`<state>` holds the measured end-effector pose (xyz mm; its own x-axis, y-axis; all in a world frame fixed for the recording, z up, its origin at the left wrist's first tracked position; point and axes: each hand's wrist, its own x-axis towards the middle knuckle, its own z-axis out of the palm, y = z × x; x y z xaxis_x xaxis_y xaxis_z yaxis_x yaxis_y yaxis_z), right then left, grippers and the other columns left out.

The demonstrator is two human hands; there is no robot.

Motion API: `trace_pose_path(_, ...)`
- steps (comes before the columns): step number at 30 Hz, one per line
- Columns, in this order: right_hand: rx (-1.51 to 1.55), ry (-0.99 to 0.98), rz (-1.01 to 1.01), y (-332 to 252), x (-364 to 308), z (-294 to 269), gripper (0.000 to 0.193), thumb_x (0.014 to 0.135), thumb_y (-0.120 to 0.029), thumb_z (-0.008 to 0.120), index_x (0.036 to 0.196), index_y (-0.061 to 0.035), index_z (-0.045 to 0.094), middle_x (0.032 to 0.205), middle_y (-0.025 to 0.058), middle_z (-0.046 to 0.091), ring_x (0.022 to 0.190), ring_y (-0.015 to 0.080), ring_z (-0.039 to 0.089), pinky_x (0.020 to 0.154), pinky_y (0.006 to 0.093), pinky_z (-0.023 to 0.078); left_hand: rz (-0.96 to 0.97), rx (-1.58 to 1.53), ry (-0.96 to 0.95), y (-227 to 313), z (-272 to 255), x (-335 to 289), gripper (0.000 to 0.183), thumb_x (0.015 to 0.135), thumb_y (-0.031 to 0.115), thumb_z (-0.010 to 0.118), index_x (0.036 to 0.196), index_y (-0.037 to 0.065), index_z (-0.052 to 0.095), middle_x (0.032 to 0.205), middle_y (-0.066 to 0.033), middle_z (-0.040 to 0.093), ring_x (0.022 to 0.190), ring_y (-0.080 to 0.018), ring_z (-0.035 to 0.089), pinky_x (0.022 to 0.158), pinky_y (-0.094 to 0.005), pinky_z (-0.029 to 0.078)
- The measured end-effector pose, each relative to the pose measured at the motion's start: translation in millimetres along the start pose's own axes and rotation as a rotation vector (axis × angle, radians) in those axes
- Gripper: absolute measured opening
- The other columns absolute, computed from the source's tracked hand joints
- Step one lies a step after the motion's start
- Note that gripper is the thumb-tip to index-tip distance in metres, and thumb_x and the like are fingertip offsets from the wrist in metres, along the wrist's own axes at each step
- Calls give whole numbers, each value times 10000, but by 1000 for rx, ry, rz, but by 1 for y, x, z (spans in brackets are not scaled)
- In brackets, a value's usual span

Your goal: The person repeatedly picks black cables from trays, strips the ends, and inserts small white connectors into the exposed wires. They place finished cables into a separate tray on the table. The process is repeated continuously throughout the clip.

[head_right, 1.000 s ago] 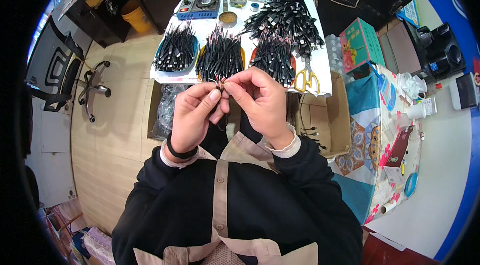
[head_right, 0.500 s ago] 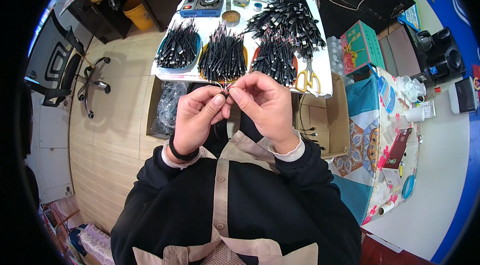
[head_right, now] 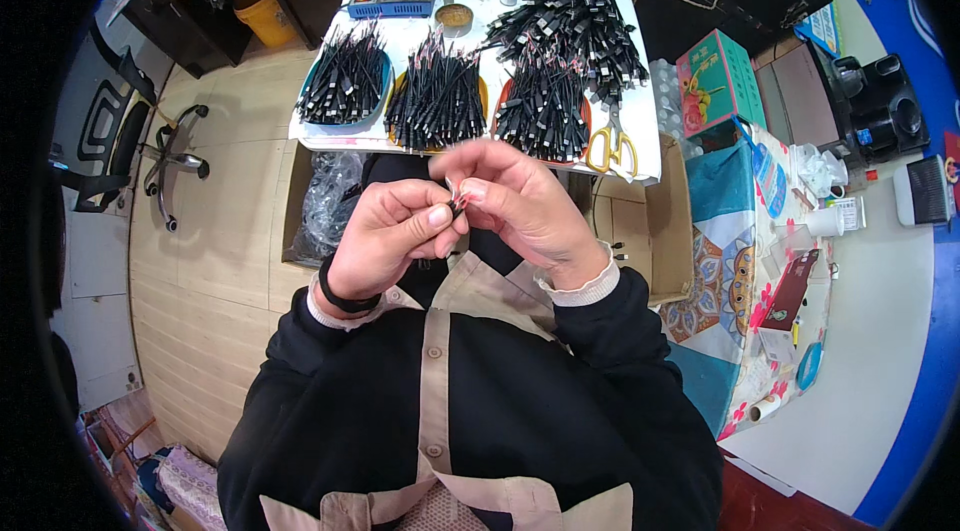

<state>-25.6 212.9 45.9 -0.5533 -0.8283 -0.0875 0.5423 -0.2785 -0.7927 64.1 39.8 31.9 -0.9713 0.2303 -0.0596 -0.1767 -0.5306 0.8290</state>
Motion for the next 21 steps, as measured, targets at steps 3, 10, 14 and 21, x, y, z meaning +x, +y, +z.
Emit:
trace_pose_path(3,-26,19,16,4,3,-2,198,903,-177,671,989,-25,577,953,43,540,761,79,545,657,208,492,8,12,-18,2,-1,-1,170,985,78,534,1004,-55,639,761,-49,618,592,-35,440,528,-174,328)
trace_pose_path(10,-26,7,82,6,5,-10,195,933,-201,649,982,-35,558,944,31,541,742,68,523,587,185,421,15,143,-6,6,-5,-3,175,976,95,571,1051,-38,657,791,-13,641,675,-14,499,586,-158,384)
trace_pose_path(14,34,0,100,7,6,-2,210,964,-177,607,1088,-35,516,948,22,553,723,84,563,571,184,415,57,173,27,4,-3,-4,173,972,93,580,1047,-42,660,788,-21,652,676,-18,512,587,-162,392)
trace_pose_path(21,-264,195,-180,24,6,5,316,969,-180,594,1238,-71,470,1049,22,532,763,65,535,522,159,369,89,144,144,-7,-4,2,182,977,93,574,1048,-51,659,767,-36,657,653,-34,528,572,-176,410)
